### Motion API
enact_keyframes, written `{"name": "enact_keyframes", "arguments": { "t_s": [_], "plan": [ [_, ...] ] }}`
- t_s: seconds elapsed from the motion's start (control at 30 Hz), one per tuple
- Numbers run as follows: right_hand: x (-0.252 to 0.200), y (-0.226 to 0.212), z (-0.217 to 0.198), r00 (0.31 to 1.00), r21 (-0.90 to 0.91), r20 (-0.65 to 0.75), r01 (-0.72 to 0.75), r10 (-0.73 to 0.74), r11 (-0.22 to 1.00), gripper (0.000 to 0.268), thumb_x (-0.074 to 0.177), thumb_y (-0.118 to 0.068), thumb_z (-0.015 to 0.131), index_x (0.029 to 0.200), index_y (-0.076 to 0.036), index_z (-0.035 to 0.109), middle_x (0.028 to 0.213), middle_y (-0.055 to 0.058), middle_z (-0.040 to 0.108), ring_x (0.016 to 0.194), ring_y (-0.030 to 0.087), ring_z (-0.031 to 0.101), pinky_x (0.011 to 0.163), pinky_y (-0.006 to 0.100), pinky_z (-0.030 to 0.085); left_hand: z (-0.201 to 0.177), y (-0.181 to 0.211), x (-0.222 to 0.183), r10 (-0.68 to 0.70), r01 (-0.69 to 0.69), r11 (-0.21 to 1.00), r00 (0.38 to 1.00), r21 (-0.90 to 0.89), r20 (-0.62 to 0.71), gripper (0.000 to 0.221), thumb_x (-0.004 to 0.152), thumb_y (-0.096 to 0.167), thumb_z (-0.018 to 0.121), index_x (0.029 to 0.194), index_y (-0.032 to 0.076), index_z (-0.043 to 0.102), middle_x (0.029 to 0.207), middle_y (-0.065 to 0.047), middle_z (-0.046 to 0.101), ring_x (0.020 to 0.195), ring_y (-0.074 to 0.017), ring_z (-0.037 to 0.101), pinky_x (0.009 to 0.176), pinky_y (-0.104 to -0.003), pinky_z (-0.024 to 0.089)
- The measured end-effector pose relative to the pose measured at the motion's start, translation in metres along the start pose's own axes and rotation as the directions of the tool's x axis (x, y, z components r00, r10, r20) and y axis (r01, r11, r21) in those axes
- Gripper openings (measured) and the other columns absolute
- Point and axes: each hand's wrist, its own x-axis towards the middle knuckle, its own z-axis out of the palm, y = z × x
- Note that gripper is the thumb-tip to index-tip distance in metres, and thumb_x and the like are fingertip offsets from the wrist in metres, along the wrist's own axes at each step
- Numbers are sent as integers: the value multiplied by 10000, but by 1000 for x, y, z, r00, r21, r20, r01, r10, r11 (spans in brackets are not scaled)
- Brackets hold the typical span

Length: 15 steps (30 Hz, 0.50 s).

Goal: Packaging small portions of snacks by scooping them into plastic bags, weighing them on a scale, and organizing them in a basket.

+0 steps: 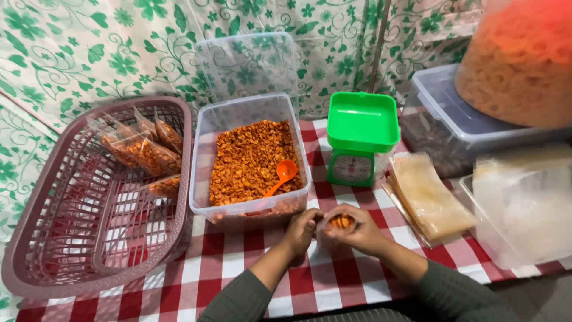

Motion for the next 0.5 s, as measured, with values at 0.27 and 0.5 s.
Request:
{"name": "enact_keyframes", "arguments": {
  "t_s": [0.27,0.5],
  "plan": [
    [-4,-11,6,999,60,7,51,-51,997,461,656,-80,972,1062,18,777,887,158,782,802,210,746,741,363,611,-2,58,2,82,-97,988,988,-118,-130,1028,826,904,272,1315,89,661,1170,-170,726,1083,-330,687,921,-495,556],
    [-8,16,-3,939,-5,144,317,-313,948,652,869,-422,834,1306,-19,568,1190,157,653,1057,286,717,917,372,630,-2,93,10,437,-443,893,895,-82,-86,754,933,507,739,1437,15,471,1396,-237,584,1296,-371,623,1113,-465,550]
  ]
}}
